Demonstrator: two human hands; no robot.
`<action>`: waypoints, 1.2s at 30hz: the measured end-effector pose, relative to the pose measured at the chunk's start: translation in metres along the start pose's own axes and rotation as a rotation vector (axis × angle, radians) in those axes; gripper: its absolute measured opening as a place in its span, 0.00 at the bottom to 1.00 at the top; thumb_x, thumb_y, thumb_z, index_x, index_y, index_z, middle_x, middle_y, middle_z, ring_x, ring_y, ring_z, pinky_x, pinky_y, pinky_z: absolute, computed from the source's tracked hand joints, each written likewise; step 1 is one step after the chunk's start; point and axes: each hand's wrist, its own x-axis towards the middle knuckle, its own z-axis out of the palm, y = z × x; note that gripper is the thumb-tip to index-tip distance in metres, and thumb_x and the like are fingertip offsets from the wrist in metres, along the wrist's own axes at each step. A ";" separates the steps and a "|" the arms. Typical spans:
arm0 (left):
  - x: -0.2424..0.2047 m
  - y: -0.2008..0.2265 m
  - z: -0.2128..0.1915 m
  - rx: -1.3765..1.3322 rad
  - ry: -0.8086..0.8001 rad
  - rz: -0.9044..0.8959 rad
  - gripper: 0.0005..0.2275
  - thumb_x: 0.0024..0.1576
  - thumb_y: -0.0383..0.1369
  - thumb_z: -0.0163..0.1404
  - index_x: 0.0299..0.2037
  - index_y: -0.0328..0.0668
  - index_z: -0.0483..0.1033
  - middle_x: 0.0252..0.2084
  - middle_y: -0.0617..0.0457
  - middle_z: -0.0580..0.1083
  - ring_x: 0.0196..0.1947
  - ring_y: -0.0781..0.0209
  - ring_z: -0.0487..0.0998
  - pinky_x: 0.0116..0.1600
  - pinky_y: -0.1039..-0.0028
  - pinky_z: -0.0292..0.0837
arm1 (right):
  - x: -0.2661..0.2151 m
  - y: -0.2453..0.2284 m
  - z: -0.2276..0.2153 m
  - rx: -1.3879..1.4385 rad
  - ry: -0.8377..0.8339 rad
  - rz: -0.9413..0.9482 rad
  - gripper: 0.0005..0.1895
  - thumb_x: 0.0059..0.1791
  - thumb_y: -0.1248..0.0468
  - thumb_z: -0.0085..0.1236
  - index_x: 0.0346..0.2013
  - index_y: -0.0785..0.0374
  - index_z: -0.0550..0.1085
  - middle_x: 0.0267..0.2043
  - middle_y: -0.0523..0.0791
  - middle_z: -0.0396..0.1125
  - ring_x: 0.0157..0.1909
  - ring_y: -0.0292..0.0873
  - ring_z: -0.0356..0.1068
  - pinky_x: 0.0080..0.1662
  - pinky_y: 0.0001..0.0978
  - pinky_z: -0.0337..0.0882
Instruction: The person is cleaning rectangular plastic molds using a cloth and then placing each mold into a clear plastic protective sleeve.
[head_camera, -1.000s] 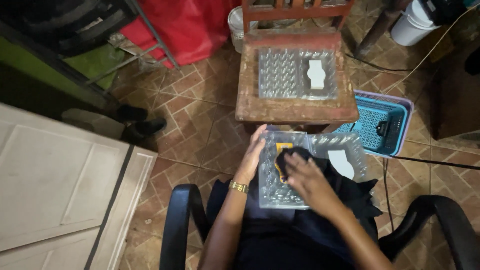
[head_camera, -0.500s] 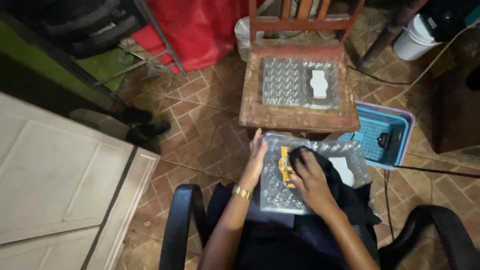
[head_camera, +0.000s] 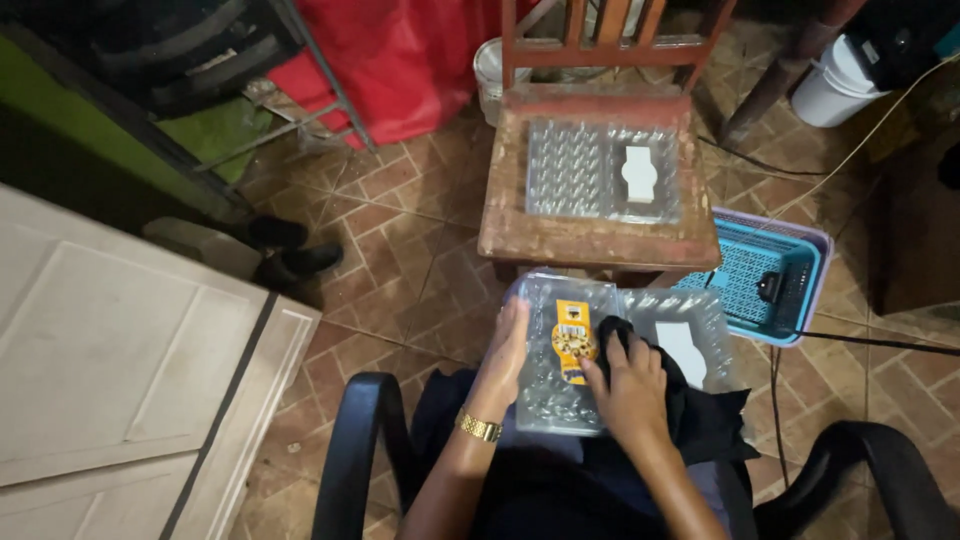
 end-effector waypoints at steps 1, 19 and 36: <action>0.006 -0.008 -0.001 0.001 0.000 0.000 0.36 0.62 0.62 0.35 0.77 0.59 0.39 0.79 0.49 0.27 0.77 0.50 0.22 0.75 0.50 0.22 | 0.004 0.009 0.007 0.001 0.000 0.000 0.39 0.51 0.32 0.44 0.70 0.49 0.65 0.66 0.47 0.60 0.66 0.52 0.60 0.58 0.45 0.66; 0.022 -0.016 -0.011 0.157 -0.090 0.012 0.38 0.56 0.46 0.48 0.76 0.64 0.39 0.79 0.58 0.28 0.78 0.66 0.22 0.77 0.63 0.29 | 0.003 0.012 -0.038 1.068 -0.035 0.270 0.21 0.50 0.56 0.58 0.56 0.60 0.71 0.55 0.42 0.62 0.62 0.35 0.62 0.64 0.29 0.59; 0.031 -0.029 -0.014 0.016 -0.067 0.129 0.43 0.54 0.41 0.53 0.76 0.54 0.36 0.78 0.56 0.42 0.74 0.59 0.53 0.69 0.64 0.64 | 0.009 -0.007 -0.073 1.162 -0.188 0.415 0.40 0.46 0.51 0.54 0.72 0.59 0.62 0.72 0.43 0.61 0.71 0.39 0.59 0.69 0.33 0.58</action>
